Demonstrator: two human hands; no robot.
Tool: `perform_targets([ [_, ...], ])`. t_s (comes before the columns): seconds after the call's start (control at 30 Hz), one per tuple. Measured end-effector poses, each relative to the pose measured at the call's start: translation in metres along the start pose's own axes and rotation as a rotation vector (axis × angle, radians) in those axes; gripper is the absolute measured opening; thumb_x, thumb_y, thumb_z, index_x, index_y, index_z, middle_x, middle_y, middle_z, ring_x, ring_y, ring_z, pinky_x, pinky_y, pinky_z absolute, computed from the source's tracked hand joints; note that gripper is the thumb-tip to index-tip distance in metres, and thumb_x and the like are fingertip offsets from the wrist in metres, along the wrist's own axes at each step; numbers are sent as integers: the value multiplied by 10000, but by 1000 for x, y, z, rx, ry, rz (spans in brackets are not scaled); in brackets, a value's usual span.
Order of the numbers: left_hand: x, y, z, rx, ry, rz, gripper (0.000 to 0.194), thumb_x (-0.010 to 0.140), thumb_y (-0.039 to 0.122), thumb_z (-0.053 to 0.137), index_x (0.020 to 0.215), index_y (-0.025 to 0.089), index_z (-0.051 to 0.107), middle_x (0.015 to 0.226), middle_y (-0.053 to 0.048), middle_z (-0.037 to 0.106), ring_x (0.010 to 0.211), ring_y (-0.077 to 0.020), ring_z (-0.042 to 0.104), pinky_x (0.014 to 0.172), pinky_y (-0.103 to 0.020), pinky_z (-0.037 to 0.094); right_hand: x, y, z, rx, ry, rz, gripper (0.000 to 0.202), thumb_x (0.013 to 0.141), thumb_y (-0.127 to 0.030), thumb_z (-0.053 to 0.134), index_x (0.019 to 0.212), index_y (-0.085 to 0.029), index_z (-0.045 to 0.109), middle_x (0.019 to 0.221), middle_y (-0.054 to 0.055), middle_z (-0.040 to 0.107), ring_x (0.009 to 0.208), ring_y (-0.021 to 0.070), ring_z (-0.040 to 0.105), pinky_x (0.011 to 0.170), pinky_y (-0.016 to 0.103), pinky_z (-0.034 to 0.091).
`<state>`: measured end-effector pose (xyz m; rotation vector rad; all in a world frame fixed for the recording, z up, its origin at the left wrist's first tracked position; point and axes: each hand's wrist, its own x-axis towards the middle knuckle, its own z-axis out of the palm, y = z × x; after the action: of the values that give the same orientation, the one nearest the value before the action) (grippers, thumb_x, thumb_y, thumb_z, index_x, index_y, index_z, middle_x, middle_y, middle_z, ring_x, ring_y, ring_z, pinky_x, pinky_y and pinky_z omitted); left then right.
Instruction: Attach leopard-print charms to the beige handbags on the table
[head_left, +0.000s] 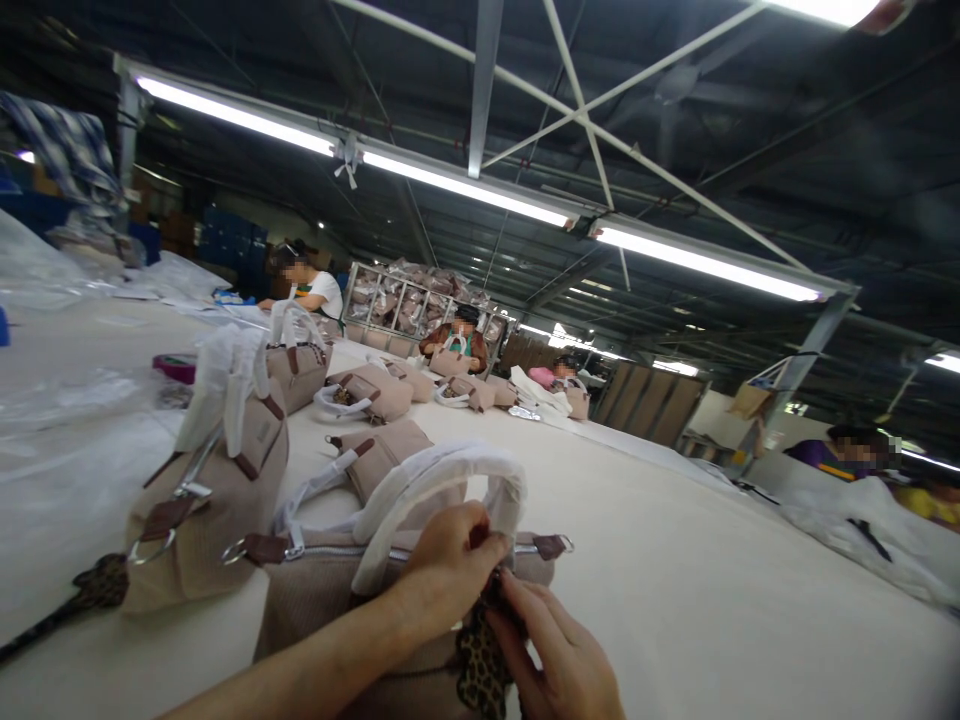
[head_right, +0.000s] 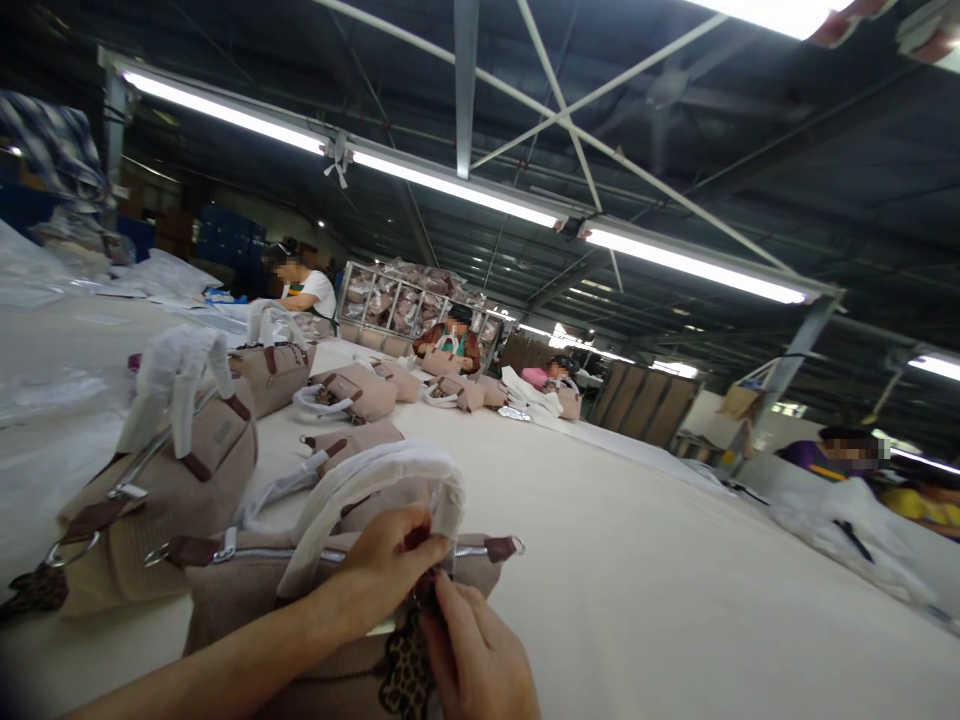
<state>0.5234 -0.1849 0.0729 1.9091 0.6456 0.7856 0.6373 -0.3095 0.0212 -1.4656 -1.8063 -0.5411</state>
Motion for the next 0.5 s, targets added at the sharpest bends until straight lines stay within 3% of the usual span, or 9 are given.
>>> perform_targets([
  [0.13, 0, 5, -1, -60, -21, -49, 178, 775, 235, 568, 632, 204, 467, 585, 50, 483, 574, -131, 481, 551, -262, 326, -1, 1, 2, 223, 16, 286, 262, 926, -260, 596, 1183, -268, 644, 1063, 38, 744, 911, 162, 717, 799, 195, 583],
  [0.23, 0, 8, -2, -168, -98, -126, 119, 799, 233, 536, 701, 211, 472, 591, 64, 486, 483, -123, 484, 459, -246, 325, 3, -2, -2, 633, -47, 529, 267, 909, -367, 631, 1151, -254, 642, 1029, 39, 745, 904, 164, 705, 828, 229, 572],
  [0.33, -3, 8, -3, -223, -77, -141, 90, 777, 168, 545, 775, 213, 468, 641, 73, 497, 481, -115, 500, 444, -235, 351, 7, -3, -3, 1097, -6, 806, 316, 809, -453, 746, 966, -216, 608, 797, 9, 716, 645, 136, 658, 596, 222, 548],
  [0.4, -6, 5, -5, -199, -7, -74, 154, 738, 101, 554, 788, 213, 461, 668, 75, 497, 525, -105, 498, 492, -228, 367, 7, -2, -2, 1291, 38, 926, 377, 732, -469, 811, 848, -203, 570, 705, -9, 673, 550, 127, 613, 497, 209, 488],
  [0.5, -12, -1, -7, -104, 88, 155, 171, 703, 34, 508, 710, 202, 477, 685, 53, 490, 627, -110, 481, 580, -229, 367, 6, 1, 0, 1438, 71, 1003, 393, 699, -452, 842, 808, -184, 576, 675, -6, 649, 556, 125, 615, 523, 212, 496],
])
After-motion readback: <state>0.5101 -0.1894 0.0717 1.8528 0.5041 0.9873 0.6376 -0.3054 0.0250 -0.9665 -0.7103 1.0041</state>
